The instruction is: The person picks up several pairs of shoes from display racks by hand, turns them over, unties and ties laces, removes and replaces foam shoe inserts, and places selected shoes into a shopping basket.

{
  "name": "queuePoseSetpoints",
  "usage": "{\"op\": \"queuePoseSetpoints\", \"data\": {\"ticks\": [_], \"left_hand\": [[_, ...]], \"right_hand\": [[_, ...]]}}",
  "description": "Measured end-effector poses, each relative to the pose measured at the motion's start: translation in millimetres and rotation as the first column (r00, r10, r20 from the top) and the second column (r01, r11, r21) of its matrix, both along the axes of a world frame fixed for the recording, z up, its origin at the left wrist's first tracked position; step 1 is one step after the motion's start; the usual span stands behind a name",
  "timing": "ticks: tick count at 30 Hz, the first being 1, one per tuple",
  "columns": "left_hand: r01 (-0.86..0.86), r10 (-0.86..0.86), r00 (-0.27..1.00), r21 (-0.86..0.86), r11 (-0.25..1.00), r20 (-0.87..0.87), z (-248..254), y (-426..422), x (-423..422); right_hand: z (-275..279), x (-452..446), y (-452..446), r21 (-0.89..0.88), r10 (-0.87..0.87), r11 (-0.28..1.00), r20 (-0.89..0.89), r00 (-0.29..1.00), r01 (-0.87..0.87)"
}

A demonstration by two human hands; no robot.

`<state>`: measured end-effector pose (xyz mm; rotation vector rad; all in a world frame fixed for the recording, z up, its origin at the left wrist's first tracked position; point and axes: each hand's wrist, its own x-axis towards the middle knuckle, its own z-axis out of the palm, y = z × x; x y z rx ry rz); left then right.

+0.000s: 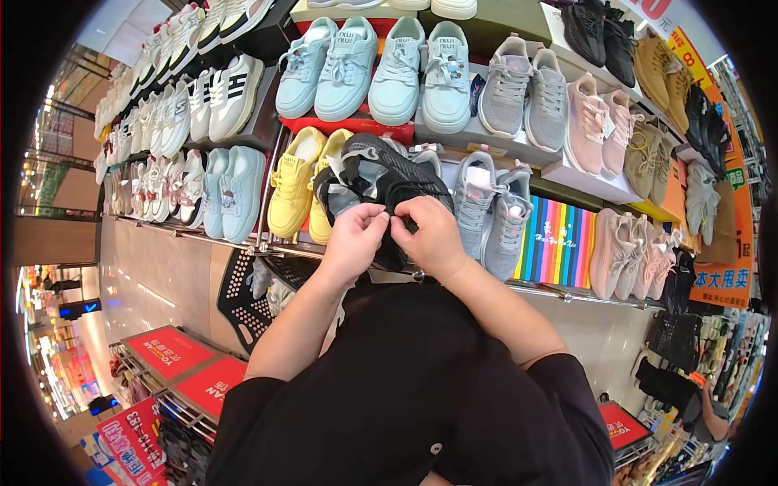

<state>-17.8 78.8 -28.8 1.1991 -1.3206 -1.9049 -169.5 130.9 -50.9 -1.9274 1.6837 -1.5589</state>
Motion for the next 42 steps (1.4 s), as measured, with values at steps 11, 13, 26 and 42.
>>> {"op": "queuePoseSetpoints", "data": {"ticks": [11,13,26,42], "left_hand": [[0.022,0.015,0.973,-0.153,0.988,0.232,-8.5,25.0,-9.4],[0.053,-0.050,0.980,-0.013,0.998,0.192,-9.2,25.1,-11.7],[-0.104,0.238,0.926,0.410,0.906,-0.293,-23.7,10.5,-34.6],[0.075,0.117,0.889,0.392,0.917,-0.443,-28.8,12.0,-23.8]], "right_hand": [[-5.5,-7.0,6.4,0.275,-0.048,0.961,0.227,0.973,-0.017],[-2.1,-6.3,7.7,0.341,-0.074,0.939,0.344,0.936,-0.051],[-21.4,-6.2,11.7,0.305,-0.218,0.883,0.940,0.263,-0.357],[-8.0,-23.0,4.8,0.433,-0.044,0.842,0.651,0.757,-0.323]]}}
